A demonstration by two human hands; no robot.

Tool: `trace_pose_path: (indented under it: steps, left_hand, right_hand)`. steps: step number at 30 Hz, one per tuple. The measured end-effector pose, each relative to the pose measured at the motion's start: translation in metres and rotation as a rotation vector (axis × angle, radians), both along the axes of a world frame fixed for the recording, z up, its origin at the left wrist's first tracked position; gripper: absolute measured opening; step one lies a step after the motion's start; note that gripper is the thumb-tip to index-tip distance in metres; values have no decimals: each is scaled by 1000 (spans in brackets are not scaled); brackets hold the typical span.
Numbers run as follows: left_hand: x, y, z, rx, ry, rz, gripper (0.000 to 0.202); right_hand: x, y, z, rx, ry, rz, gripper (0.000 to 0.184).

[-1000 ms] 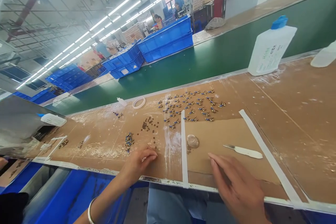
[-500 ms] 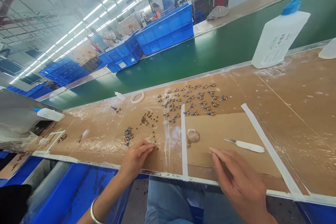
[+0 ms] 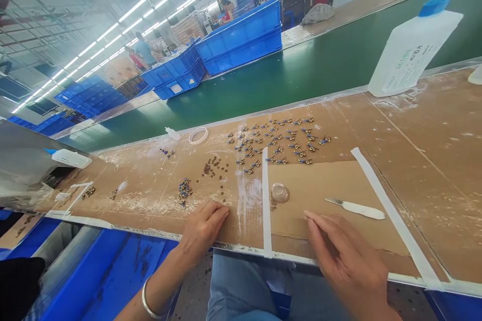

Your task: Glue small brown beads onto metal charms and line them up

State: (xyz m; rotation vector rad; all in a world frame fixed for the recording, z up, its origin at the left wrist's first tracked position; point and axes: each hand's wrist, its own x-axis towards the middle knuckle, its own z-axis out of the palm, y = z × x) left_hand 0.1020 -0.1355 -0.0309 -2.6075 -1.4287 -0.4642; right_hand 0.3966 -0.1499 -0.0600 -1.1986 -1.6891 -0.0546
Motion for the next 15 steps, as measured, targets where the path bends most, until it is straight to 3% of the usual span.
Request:
trace_pose_path:
  steps: [6,11,15]
  left_hand:
    - [-7,2,4,-35,-26,-2,14]
    - [-11,7,9,-30,85,-36,21]
    - [-14,10,7,6,15,-45,22]
  right_hand:
    - [1,0,-2,-45,22,18,13]
    - [0,0,-2,-47,18,1,13]
    - [-1,0,-2,-60,24,-10,14]
